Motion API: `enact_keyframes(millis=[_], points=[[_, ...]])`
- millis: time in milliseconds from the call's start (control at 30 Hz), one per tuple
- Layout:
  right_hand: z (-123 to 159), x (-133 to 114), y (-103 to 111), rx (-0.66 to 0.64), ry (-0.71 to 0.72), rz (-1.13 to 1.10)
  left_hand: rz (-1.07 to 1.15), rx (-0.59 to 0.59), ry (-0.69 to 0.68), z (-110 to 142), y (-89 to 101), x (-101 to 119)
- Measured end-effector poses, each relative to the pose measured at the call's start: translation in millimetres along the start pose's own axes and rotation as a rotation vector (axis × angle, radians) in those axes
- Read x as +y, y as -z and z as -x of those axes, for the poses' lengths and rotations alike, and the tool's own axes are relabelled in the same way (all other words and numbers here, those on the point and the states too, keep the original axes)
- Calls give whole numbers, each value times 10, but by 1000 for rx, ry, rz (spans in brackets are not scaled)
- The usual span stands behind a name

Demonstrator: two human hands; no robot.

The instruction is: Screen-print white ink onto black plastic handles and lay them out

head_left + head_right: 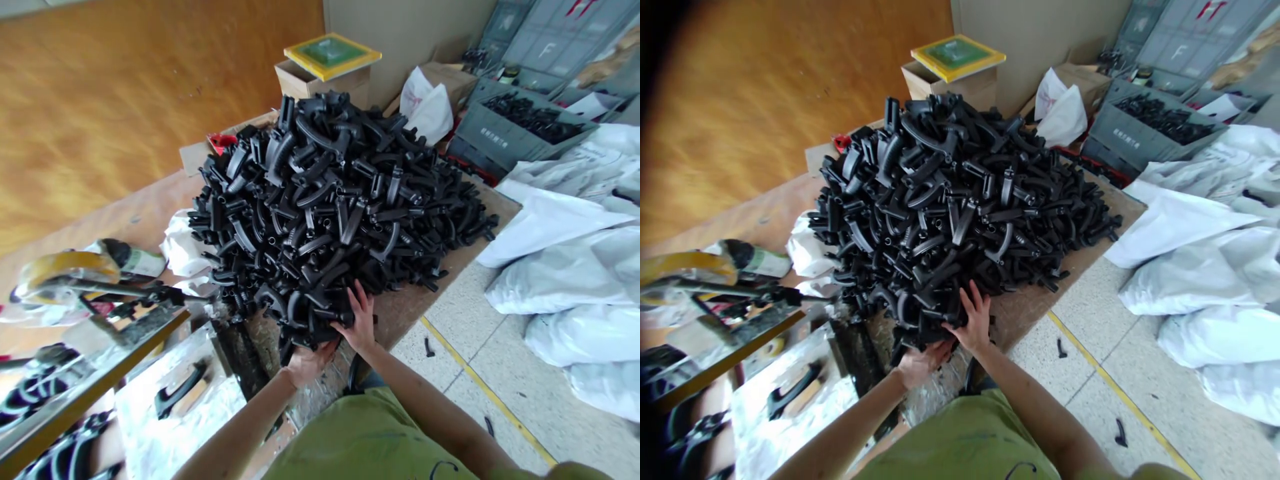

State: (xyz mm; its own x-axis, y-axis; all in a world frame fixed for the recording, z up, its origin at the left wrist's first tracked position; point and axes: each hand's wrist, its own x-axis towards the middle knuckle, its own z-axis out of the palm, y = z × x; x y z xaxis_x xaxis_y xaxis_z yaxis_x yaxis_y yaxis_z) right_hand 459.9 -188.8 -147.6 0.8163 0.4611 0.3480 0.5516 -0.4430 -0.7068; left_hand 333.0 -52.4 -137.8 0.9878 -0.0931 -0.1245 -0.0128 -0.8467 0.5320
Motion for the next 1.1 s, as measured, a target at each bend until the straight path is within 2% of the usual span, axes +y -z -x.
enact_keyframes(millis=[100,267,367,433,500,533,600,633,667,733,833,900,967,1100], points=[[-291,-192,12,-150,155,38,-63,-106,-33,140,178,-167],[-672,-675,1,-383,231,95,-197,16,165,228,436,-249],[-745,-831,128,-508,332,83,-221,61,231,305,510,-223],[-699,-710,347,-538,394,40,-203,97,239,366,546,-199],[-577,-377,634,-437,400,-11,-172,139,214,416,575,-175],[-498,-152,769,-322,364,-24,-157,155,197,432,587,-162],[-341,321,939,18,155,69,-138,169,178,445,610,-133],[-278,529,952,134,47,141,-136,167,176,443,621,-117],[-233,695,913,191,-29,197,-137,163,180,438,635,-98],[-201,867,716,162,-76,260,-138,144,199,424,676,-52],[-254,779,385,33,-46,304,-113,72,269,400,779,32],[-295,618,301,-12,-47,337,-79,-9,337,377,871,99],[-317,466,350,-67,-20,354,-70,-107,407,337,971,171],[-432,285,653,-191,149,270,-225,-275,498,221,1188,294]])
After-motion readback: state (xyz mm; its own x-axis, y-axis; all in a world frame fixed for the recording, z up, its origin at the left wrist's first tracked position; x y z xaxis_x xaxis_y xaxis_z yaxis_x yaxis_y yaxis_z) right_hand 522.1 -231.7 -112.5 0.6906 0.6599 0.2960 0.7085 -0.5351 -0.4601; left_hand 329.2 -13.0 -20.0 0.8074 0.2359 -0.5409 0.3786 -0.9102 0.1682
